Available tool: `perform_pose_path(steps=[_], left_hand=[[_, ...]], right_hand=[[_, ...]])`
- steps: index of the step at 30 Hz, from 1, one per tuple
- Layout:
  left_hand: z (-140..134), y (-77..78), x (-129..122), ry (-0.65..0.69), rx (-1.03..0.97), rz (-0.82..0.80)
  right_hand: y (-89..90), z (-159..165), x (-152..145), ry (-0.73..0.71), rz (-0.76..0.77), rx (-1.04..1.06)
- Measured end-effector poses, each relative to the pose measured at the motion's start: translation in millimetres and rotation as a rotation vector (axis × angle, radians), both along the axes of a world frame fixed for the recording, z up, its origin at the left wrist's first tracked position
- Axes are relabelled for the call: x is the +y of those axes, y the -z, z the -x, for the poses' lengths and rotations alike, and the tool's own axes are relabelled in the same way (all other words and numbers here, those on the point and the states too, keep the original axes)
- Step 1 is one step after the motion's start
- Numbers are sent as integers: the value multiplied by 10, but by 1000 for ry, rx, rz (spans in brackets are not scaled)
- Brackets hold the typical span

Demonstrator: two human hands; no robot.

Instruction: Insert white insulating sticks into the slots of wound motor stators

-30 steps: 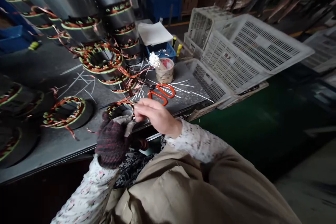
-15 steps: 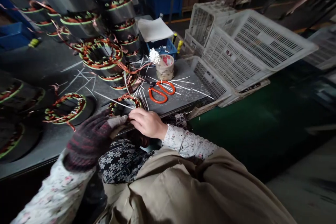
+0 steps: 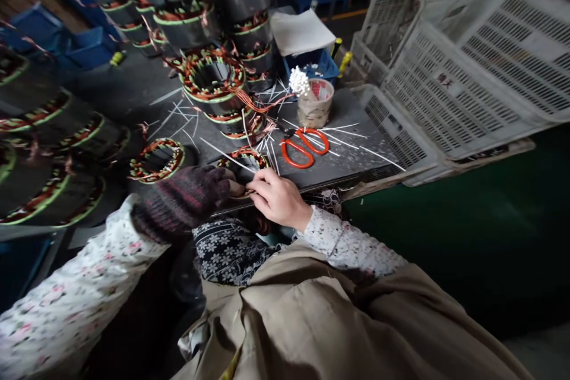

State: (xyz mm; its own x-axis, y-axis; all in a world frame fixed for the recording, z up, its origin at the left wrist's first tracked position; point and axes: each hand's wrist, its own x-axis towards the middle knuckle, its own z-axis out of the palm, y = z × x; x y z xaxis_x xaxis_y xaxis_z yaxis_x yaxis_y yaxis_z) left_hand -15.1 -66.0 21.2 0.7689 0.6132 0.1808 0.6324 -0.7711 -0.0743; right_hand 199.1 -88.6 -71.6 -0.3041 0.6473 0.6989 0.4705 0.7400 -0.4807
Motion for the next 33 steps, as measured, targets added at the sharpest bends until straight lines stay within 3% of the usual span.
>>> perform_pose_path(steps=[2,5,7,10,12,16,18,21,25,28,33], left_hand=[[7,-4,-19,117,38,-54],[56,-17,-8,208,10,-118],[93,4,46,269,-59,-106],[93,123,138,352,-243,51],[39,250,141,316,-336,101],[-118,519,-23,87,-412,-183],[-176,615,-100,18,-466,-264],[-210,687,-136,-33,-541,-224],[-224,692,-138,-112,-559,-140],[-270,670,-186,-160,-564,-157],[-326,652,-263,-151,-558,-213]], right_hand=[[-41,-135,110,50,-46,131],[-121,-490,527,398,-103,341],[-186,-739,898,569,-49,288],[-292,-990,1357,657,81,65],[-351,-1063,1524,666,137,-58],[-396,-1111,1586,635,134,-125],[-392,-1130,1554,620,96,-82],[-394,-1119,1438,614,49,104],[-458,-923,949,537,9,400],[-488,-686,356,421,-24,354],[-336,-472,-344,9,-122,146]])
